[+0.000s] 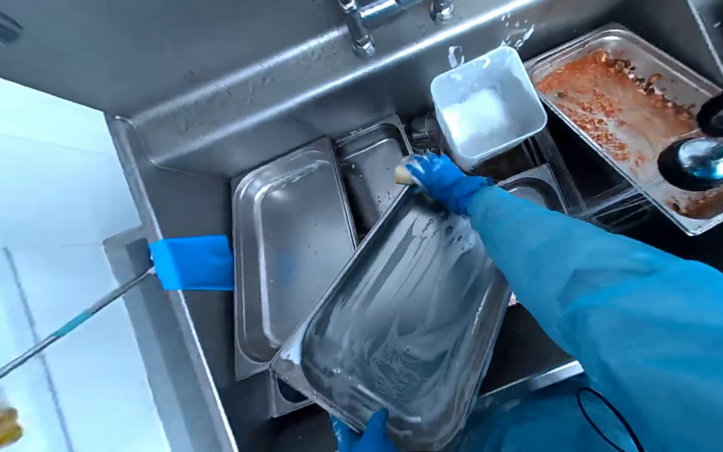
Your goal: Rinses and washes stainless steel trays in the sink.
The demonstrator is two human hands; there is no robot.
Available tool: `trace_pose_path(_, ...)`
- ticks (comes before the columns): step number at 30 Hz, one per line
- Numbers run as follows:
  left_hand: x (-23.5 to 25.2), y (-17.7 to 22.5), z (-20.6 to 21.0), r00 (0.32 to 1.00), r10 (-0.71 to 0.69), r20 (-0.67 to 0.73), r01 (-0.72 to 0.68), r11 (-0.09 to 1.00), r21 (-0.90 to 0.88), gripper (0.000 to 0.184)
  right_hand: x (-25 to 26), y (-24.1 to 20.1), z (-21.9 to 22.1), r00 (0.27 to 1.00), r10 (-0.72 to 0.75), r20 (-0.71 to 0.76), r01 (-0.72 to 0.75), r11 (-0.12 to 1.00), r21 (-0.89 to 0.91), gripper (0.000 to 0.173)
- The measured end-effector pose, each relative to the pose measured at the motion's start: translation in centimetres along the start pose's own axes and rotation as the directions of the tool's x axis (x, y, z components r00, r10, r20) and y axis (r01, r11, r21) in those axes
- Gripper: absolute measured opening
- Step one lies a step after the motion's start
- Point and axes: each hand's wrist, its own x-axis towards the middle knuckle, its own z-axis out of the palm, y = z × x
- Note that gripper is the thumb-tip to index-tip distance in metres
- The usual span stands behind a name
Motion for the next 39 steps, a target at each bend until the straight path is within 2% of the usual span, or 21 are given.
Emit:
trace_pose_path(1,0.0,0.4,-0.1,1.0,0.002,-0.001,-0.002,1.0,0.006,0.094,-1.1,1.6,3.1,0.996,0.07,-0.061,-0.068,0.997,0.032,0.05)
trace_pose_path(4,0.0,1.4,-0.5,1.0,0.003,0.014,-0.003,1.0,0.025,0.099,-5.0,3.0,3.0,0.919,0.34,0.198,-0.342,0.939,-0.027,0.08)
trace_pose_path(8,-0.3,2.8,-0.4,1.0,0.012,-0.014,-0.011,0.999,0.047,0.097,-13.2,2.8,0.7,0.788,0.505,0.354,-0.489,0.861,-0.141,0.087)
trace_pose_path(12,0.1,4.7,-1.8,0.995,0.081,0.05,-0.087,0.989,0.117,0.097,-21.4,-3.7,-6.6,0.58,0.618,0.53,-0.573,0.773,-0.274,0.075)
trace_pose_path(13,0.3,5.1,-2.5,0.991,0.112,0.078,-0.121,0.985,0.124,0.097,-22.4,-5.5,-8.7,0.533,0.556,0.637,-0.52,0.81,-0.272,0.057)
trace_pose_path(15,0.6,6.0,-3.7,0.98,0.153,0.131,-0.168,0.98,0.111,0.1,-23.9,-7.8,-9.6,0.487,0.33,0.809,-0.491,0.869,-0.058,0.034)
trace_pose_path(17,0.9,7.2,-4.3,0.97,0.171,0.171,-0.185,0.98,0.07,0.105,-25.5,-10.9,-10.3,0.582,0.025,0.813,-0.492,0.807,0.327,0.041)
trace_pose_path(19,1.1,8.5,-4.0,0.962,0.197,0.189,-0.205,0.978,0.023,0.106,-26.7,-15.8,-12.5,0.731,-0.174,0.66,-0.328,0.759,0.563,0.059)
trace_pose_path(22,0.8,11.2,-2.8,0.944,0.276,0.181,-0.296,0.95,0.098,0.103,-26.5,-23.0,-15.5,0.858,-0.207,0.47,-0.035,0.89,0.455,0.069)
trace_pose_path(26,-0.4,16.9,-2.8,0.928,0.32,0.189,-0.348,0.927,0.139,0.105,-24.1,-24.5,-18.8,0.915,-0.212,0.344,0.055,0.909,0.414,0.045)
trace_pose_path(27,-0.7,18.8,-3.5,0.864,0.461,0.202,-0.49,0.862,0.128,0.093,-23.0,-23.6,-20.8,0.916,-0.249,0.314,0.082,0.883,0.462,0.045)
trace_pose_path(28,-1.0,20.6,-4.9,0.719,0.659,0.221,-0.693,0.705,0.155,0.079,-22.1,-22.7,-23.5,0.916,-0.284,0.285,0.101,0.848,0.52,0.045)
trace_pose_path(29,-0.5,22.0,-6.0,0.477,0.838,0.265,-0.879,0.453,0.149,0.066,-21.2,-21.8,-26.4,0.922,-0.292,0.254,0.095,0.806,0.584,0.045)
trace_pose_path(30,0.6,23.6,-6.6,0.205,0.907,0.369,-0.979,0.19,0.077,0.056,-20.4,-20.7,-29.6,0.931,-0.281,0.232,0.071,0.764,0.641,0.044)
trace_pose_path(31,1.5,25.6,-6.6,-0.019,0.866,0.5,-1.0,-0.007,-0.026,0.048,-19.6,-19.7,-33.0,0.937,-0.248,0.245,0.013,0.727,0.687,0.042)
trace_pose_path(32,1.7,27.7,-6.3,-0.146,0.777,0.613,-0.989,-0.122,-0.081,0.042,-18.8,-18.7,-36.2,0.93,-0.232,0.284,-0.052,0.684,0.728,0.041)
trace_pose_path(33,1.3,29.8,-6.0,-0.168,0.673,0.721,-0.984,-0.152,-0.087,0.039,-18.0,-16.8,-38.1,0.913,-0.308,0.269,-0.039,0.59,0.806,0.041)
trace_pose_path(35,0.0,33.1,-4.6,-0.077,0.57,0.818,-0.997,-0.029,-0.074,0.037,-15.6,-12.6,-38.8,0.877,-0.465,0.12,0.135,0.477,0.868,0.05)
trace_pose_path(36,-0.6,33.7,-3.8,-0.005,0.571,0.821,-0.995,0.076,-0.059,0.039,-15.0,-11.2,-39.5,0.887,-0.457,0.064,0.213,0.529,0.821,0.053)
trace_pose_path(37,-1.3,33.7,-3.2,0.082,0.594,0.8,-0.987,0.158,-0.017,0.044,-15.0,-10.1,-39.9,0.919,-0.393,-0.016,0.267,0.593,0.76,0.051)
trace_pose_path(39,-3.4,33.8,-2.8,0.301,0.629,0.716,-0.95,0.267,0.164,0.059,-16.7,-9.3,-41.3,0.987,0.014,-0.161,0.107,0.693,0.713,0.047)
